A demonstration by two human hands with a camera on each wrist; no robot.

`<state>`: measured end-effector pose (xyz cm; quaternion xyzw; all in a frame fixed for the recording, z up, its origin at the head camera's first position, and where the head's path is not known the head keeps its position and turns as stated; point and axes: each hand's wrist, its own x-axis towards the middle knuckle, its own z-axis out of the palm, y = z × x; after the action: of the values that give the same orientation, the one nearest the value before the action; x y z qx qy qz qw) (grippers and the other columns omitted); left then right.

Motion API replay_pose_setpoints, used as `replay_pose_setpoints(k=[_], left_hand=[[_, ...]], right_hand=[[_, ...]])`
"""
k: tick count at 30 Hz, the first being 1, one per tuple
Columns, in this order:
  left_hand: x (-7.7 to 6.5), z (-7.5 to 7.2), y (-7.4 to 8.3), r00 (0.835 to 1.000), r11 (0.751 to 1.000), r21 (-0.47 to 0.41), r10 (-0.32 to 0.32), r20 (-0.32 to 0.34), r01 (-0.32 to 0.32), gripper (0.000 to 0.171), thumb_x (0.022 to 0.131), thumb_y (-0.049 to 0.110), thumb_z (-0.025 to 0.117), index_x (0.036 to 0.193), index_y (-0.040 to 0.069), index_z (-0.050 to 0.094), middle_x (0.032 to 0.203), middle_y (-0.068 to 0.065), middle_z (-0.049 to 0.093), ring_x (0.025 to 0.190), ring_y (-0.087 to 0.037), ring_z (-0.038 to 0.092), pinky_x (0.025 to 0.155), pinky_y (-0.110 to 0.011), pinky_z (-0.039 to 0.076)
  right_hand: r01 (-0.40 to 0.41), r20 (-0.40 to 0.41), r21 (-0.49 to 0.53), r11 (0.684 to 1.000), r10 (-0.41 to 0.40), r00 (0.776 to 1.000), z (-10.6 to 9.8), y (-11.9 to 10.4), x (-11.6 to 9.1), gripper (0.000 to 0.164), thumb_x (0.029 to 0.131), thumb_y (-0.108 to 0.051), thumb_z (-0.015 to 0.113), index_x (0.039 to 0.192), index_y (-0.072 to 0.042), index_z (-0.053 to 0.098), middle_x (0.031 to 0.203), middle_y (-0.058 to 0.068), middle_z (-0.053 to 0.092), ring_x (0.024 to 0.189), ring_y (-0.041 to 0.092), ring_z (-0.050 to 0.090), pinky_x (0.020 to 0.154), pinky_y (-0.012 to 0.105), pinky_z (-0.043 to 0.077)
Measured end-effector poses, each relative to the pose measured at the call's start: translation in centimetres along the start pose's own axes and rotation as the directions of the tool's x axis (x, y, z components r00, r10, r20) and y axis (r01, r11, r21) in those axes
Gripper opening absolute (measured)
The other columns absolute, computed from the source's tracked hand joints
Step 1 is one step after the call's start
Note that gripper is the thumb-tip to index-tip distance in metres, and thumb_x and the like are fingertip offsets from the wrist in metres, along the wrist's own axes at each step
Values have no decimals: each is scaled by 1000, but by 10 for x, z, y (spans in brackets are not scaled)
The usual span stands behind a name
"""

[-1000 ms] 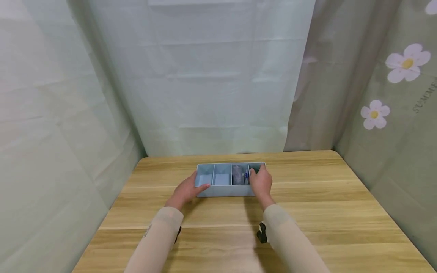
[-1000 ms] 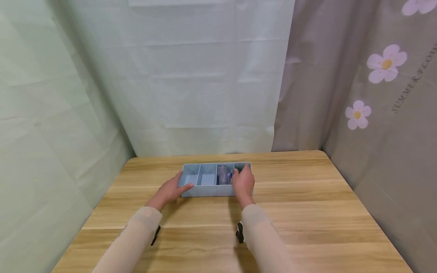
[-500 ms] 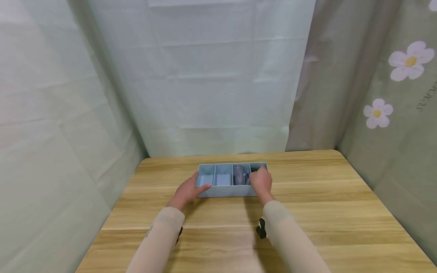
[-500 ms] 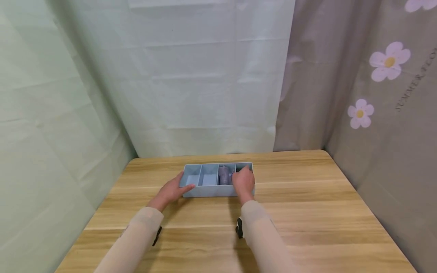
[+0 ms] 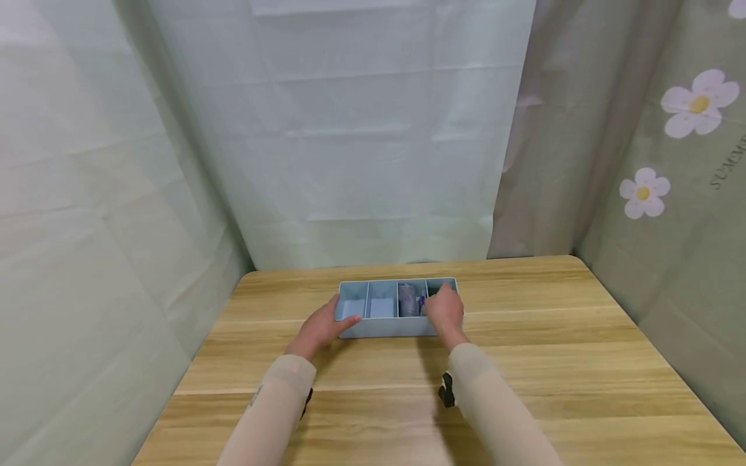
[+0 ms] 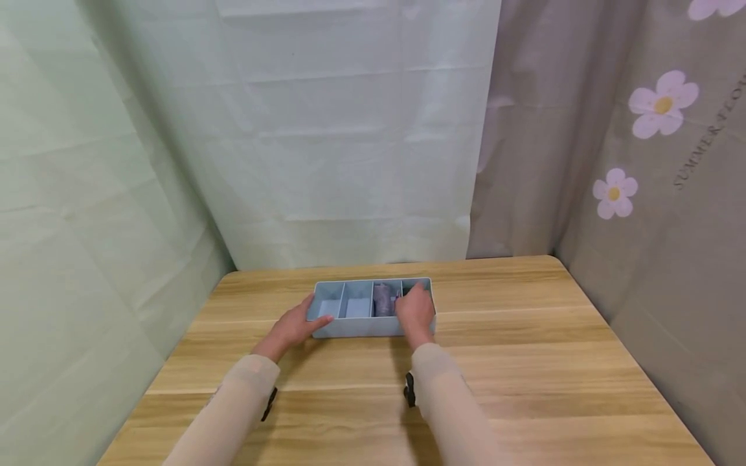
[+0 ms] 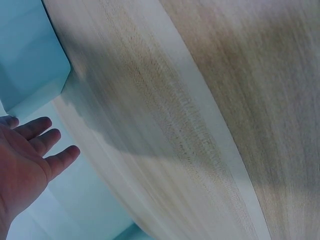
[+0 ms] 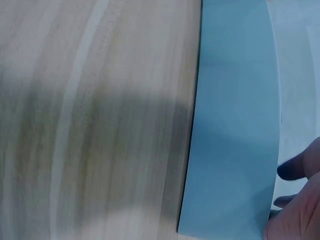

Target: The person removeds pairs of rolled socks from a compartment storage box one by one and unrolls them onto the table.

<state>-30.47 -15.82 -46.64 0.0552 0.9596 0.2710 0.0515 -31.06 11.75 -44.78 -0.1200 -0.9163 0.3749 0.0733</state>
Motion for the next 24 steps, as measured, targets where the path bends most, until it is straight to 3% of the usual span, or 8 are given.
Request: replay_pose_setpoints(k=[8,17,24], left_hand=[[0,0,0,1000,1000,-12,-8,-4,8,93,94,55,60,157,0,19,157,-24,30,141,-42,33,113,-55,29],[-2,1,1,1000,1000,-10,-19,-8,19,92,94,54,60,157,0,19,156,-25,31,140,-43,34,112,-56,29],[-2,2,2,1000,999,-23,-31,1,31,92,94,54,60,158,2,18,157,-24,30,141,-42,33,113,-56,29]], right_hand=[[31,55,8,1000,-31,998,-10,6,8,49,87,1,52,133,16,48,130,32,56,113,42,57,95,51,48],[70,61,-45,997,-67,996,-12,9,11,43,85,-1,61,126,13,57,120,30,62,103,40,61,88,50,50],[104,59,-73,992,-100,993,-10,10,12,52,84,-3,63,134,9,55,132,26,58,117,43,57,96,51,48]])
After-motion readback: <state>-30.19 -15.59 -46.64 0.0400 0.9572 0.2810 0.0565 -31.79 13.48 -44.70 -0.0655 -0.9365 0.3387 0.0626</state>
